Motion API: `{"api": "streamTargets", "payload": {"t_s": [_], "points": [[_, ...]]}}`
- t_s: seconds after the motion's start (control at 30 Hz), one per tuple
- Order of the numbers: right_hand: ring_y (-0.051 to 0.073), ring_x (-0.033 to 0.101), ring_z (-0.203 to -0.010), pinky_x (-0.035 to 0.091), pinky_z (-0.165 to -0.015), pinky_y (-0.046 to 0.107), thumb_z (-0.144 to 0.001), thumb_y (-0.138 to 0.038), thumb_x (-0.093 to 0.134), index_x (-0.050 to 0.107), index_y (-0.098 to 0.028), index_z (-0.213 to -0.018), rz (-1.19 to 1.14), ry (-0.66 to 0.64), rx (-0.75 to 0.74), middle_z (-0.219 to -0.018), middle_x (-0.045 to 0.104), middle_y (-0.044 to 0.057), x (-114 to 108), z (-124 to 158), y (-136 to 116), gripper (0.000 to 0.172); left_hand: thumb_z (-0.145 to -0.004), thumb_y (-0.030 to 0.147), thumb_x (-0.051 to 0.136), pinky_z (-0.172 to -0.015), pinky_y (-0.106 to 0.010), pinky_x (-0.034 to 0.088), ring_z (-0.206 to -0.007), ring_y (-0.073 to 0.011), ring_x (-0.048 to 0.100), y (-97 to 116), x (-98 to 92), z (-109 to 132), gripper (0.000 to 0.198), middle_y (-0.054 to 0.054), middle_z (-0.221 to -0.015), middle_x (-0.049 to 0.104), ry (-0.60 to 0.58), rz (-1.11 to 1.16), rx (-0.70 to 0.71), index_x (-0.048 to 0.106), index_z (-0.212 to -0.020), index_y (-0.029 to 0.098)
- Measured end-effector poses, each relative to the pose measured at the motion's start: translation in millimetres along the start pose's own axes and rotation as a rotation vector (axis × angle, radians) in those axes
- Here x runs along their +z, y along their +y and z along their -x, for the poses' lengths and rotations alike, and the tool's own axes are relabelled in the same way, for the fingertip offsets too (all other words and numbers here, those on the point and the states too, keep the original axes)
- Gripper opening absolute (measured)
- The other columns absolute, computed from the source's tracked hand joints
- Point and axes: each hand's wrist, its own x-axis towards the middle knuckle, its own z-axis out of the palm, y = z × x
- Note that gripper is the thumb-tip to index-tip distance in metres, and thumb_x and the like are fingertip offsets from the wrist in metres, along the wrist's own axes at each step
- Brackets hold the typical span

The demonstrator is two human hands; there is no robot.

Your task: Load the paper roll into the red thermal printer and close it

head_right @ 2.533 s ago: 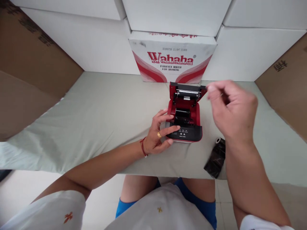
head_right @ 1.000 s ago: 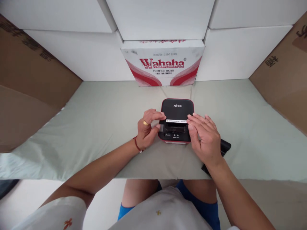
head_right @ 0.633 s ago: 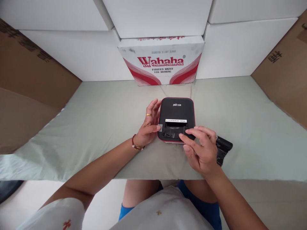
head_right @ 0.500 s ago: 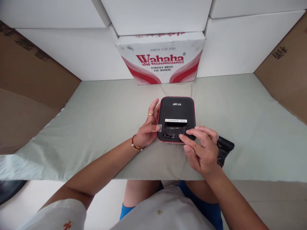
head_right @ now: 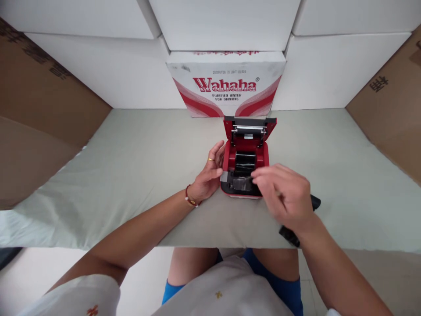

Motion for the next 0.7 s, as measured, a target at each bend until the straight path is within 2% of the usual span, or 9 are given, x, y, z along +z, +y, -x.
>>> {"api": "streamTargets", "payload": {"t_s": [0.1, 0.2, 0.27, 0.33, 0.4, 0.47, 0.53, 0.63, 0.7], "points": [[0.022, 0.078, -0.078, 0.058, -0.071, 0.037, -0.111, -0.04, 0.057, 0.083, -0.028, -0.094, 0.271, -0.181, 0.147, -0.097, 0.086, 0.005, 2.1, -41.9, 4.7, 0.034, -0.087, 0.058, 0.088, -0.143, -0.058, 0.029, -0.171, -0.0313, 0.039, -4.4, 1.8, -2.8, 0.078, -0.007, -0.177, 0.05, 0.106, 0.038, -0.021, 0.055, -0.154, 0.037], [0.025, 0.075, -0.073, 0.051, -0.063, 0.037, -0.097, -0.029, 0.068, 0.086, -0.027, -0.098, 0.651, -0.441, 0.146, -0.088, 0.085, 0.007, 22.1, -73.5, 22.7, 0.018, -0.089, 0.057, 0.086, -0.143, -0.055, 0.029, -0.168, -0.0302, 0.044, -6.4, 2.9, -5.4, 0.065, -0.009, -0.171, 0.056, 0.139, 0.033, -0.033, 0.061, -0.144, 0.031], [0.025, 0.073, -0.068, 0.049, -0.061, 0.037, -0.091, -0.025, 0.072, 0.085, -0.025, -0.091, 0.776, -0.511, 0.149, -0.081, 0.083, 0.01, 38.9, -83.8, 35.8, 0.014, -0.092, 0.06, 0.084, -0.142, -0.055, 0.029, -0.167, -0.0302, 0.044, -6.6, 3.3, -5.8, 0.063, -0.009, -0.169, 0.058, 0.133, 0.033, -0.024, 0.061, -0.142, 0.03], [0.026, 0.073, -0.067, 0.051, -0.062, 0.038, -0.09, -0.025, 0.072, 0.083, -0.023, -0.083, 0.803, -0.531, 0.144, -0.078, 0.082, 0.013, 52.2, -86.9, 44.7, 0.013, -0.09, 0.061, 0.087, -0.143, -0.056, 0.028, -0.167, -0.0308, 0.044, -6.4, 3.6, -5.1, 0.067, -0.009, -0.169, 0.057, 0.113, 0.046, -0.01, 0.061, -0.143, 0.031], [0.027, 0.074, -0.068, 0.053, -0.063, 0.039, -0.091, -0.027, 0.072, 0.082, -0.023, -0.084, 0.812, -0.53, 0.143, -0.081, 0.082, 0.015, 59.6, -86.7, 47.0, 0.012, -0.086, 0.058, 0.092, -0.144, -0.057, 0.026, -0.168, -0.0316, 0.043, -6.1, 3.6, -3.7, 0.073, -0.008, -0.171, 0.055, 0.082, 0.059, -0.008, 0.059, -0.146, 0.033], [0.029, 0.075, -0.068, 0.051, -0.06, 0.039, -0.088, -0.025, 0.072, 0.083, -0.024, -0.096, 0.83, -0.521, 0.157, -0.084, 0.083, 0.015, 61.5, -86.1, 41.5, 0.013, -0.083, 0.055, 0.095, -0.144, -0.057, 0.024, -0.17, -0.0323, 0.041, -6.0, 3.0, -2.6, 0.078, -0.007, -0.174, 0.052, 0.055, 0.066, -0.01, 0.057, -0.148, 0.035], [0.031, 0.075, -0.068, 0.047, -0.055, 0.039, -0.085, -0.022, 0.072, 0.082, -0.024, -0.11, 0.854, -0.494, 0.204, -0.087, 0.084, 0.014, 57.6, -84.9, 29.1, 0.027, -0.083, 0.055, 0.094, -0.144, -0.057, 0.024, -0.17, -0.0323, 0.04, -6.2, 2.1, -2.2, 0.079, -0.006, -0.175, 0.051, 0.04, 0.066, -0.004, 0.057, -0.149, 0.036], [0.031, 0.074, -0.065, 0.043, -0.053, 0.039, -0.088, -0.028, 0.071, 0.08, -0.025, -0.113, 0.792, -0.434, 0.237, -0.087, 0.084, 0.01, 34.7, -73.8, 5.3, 0.027, -0.087, 0.06, 0.088, -0.143, -0.057, 0.025, -0.17, -0.0318, 0.04, -6.9, 0.8, -3.0, 0.073, -0.007, -0.174, 0.053, 0.044, 0.049, 0.015, 0.057, -0.149, 0.035], [0.027, 0.07, -0.06, 0.044, -0.053, 0.038, -0.093, -0.04, 0.072, 0.079, -0.028, -0.112, 0.637, -0.34, 0.207, -0.079, 0.08, 0.005, 3.3, -53.9, -4.5, 0.023, -0.09, 0.062, 0.085, -0.142, -0.057, 0.027, -0.169, -0.0318, 0.041, -7.3, 0.2, -3.7, 0.071, -0.007, -0.173, 0.054, 0.051, 0.036, 0.023, 0.058, -0.148, 0.035]]}}
